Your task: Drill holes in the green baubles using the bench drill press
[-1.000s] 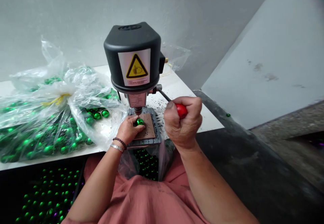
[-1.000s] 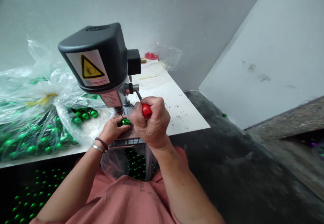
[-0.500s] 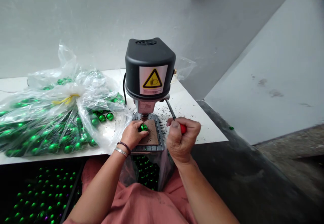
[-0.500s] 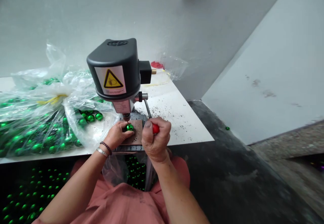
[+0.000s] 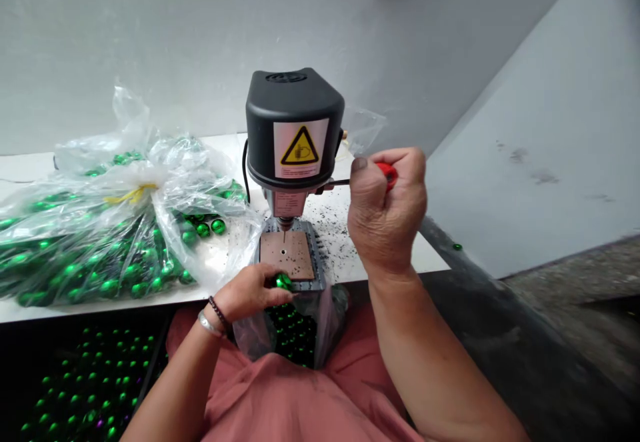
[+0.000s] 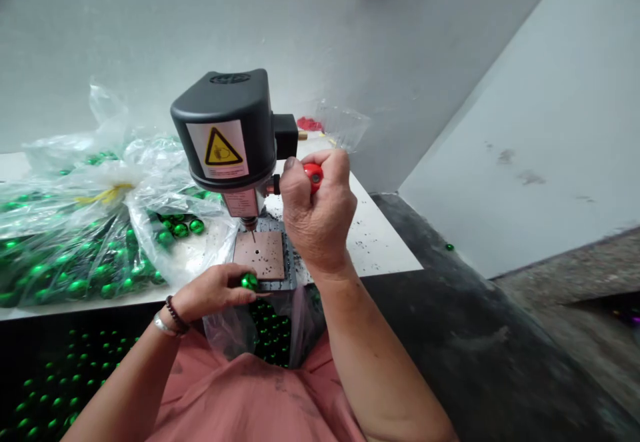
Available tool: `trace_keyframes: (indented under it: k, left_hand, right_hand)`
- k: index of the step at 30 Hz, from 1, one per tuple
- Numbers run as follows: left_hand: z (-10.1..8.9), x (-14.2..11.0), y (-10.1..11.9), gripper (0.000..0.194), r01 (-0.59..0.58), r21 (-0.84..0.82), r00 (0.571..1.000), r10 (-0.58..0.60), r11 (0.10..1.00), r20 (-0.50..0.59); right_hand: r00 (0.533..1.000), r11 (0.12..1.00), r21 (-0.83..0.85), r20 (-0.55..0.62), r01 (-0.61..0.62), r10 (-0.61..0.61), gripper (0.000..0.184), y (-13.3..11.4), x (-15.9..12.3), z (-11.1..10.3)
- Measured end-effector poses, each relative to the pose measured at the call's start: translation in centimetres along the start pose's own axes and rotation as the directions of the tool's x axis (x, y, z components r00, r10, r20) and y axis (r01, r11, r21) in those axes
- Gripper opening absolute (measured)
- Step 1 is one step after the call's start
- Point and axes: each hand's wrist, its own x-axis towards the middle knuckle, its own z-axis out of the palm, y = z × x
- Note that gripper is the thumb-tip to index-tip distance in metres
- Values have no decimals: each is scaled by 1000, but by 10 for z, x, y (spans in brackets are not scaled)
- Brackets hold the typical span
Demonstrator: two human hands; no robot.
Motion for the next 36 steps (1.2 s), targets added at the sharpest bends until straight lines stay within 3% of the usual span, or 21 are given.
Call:
trace_keyframes:
  k: [1, 3, 5, 6, 7, 8, 10, 12, 14, 18, 21, 24, 26, 28, 29, 30, 32, 34, 36]
  left_hand:
    - [0, -6, 1, 40, -14, -43, 998, 17, 999, 66]
    - [-1, -11, 1, 54, -16, -69, 999, 20, 997, 48]
    - [-7, -8, -4, 54, 4, -39, 991, -9, 999, -131]
    - [-12, -4, -9, 49, 34, -11, 966, -36, 999, -254]
    - [-20, 1, -16, 44, 84, 22, 917, -68, 996, -393]
    - [-30, 7, -25, 41, 160, 77, 836, -94, 984, -540]
    - [-52, 21, -46, 37, 343, 202, 676, -91, 917, -732]
    - [-73, 35, -68, 38, 476, 287, 611, -77, 831, -788]
    - [-88, 46, -86, 39, 575, 297, 582, -126, 762, -803]
    - [-91, 59, -103, 44, 612, 367, 683, -235, 700, -692]
    - [-76, 62, -102, 46, 616, 372, 683, -236, 695, -691]
    - [-63, 59, -94, 45, 539, 320, 688, -187, 779, -701]
    - [-59, 51, -85, 42, 452, 178, 678, -207, 874, -706]
    - [-58, 38, -73, 39, 316, -136, 658, -320, 939, -682]
    - [-57, 31, -66, 38, 200, -355, 677, -390, 913, -624]
    - [-56, 22, -58, 38, 67, -574, 729, -432, 816, -530]
    - [-53, 8, -44, 29, -67, -860, 838, -440, 506, -324]
    - [-47, -1, -31, 22, -74, -958, 896, -403, 276, -185]
    - [-40, -2, -24, 17, -42, -984, 919, -380, 172, -106]
  right_hand:
    - [1000, 1000, 3, 1, -5, 5, 18, 0, -1, 0]
    - [1000, 1000, 2, -1, -6, 6, 19, 1, -4, -1]
    - [1000, 1000, -8, 1, -9, 9, 19, 2, -5, -1]
    - [1000, 1000, -11, 3, -12, 12, 19, 3, -5, -1]
    - [1000, 1000, -11, 5, -17, 17, 19, 3, -5, -1]
    - [1000, 1000, -9, 8, -22, 22, 19, 3, -5, -1]
    - [999, 999, 1, 18, -42, 42, 19, 4, -5, -1]
    - [998, 998, 11, 27, -56, 55, 19, 5, -5, -1]
    - [999, 999, 16, 27, -46, 45, 18, 5, -5, -1]
    - [1000, 1000, 22, 0, 5, -5, 16, 7, -6, -2]
    - [1000, 999, 27, -4, 17, -17, 14, 8, -8, -3]
    - [1000, 999, 42, -2, 25, -25, 13, 8, -10, -3]
    - [1000, 998, 49, -1, 26, -26, 13, 8, -11, -4]
    - [1000, 998, 52, 6, 25, -25, 12, 8, -11, -4]
    - [1000, 998, 55, 9, 24, -25, 12, 8, -11, -4]
    - [1000, 998, 59, 9, 23, -24, 13, 8, -11, -4]
    - [1000, 998, 65, 0, 18, -18, 13, 8, -12, -3]
    - [1000, 997, 70, -5, 15, -15, 14, 8, -12, -3]
    - [1000, 998, 70, 3, 9, -9, 15, 8, -13, -3]
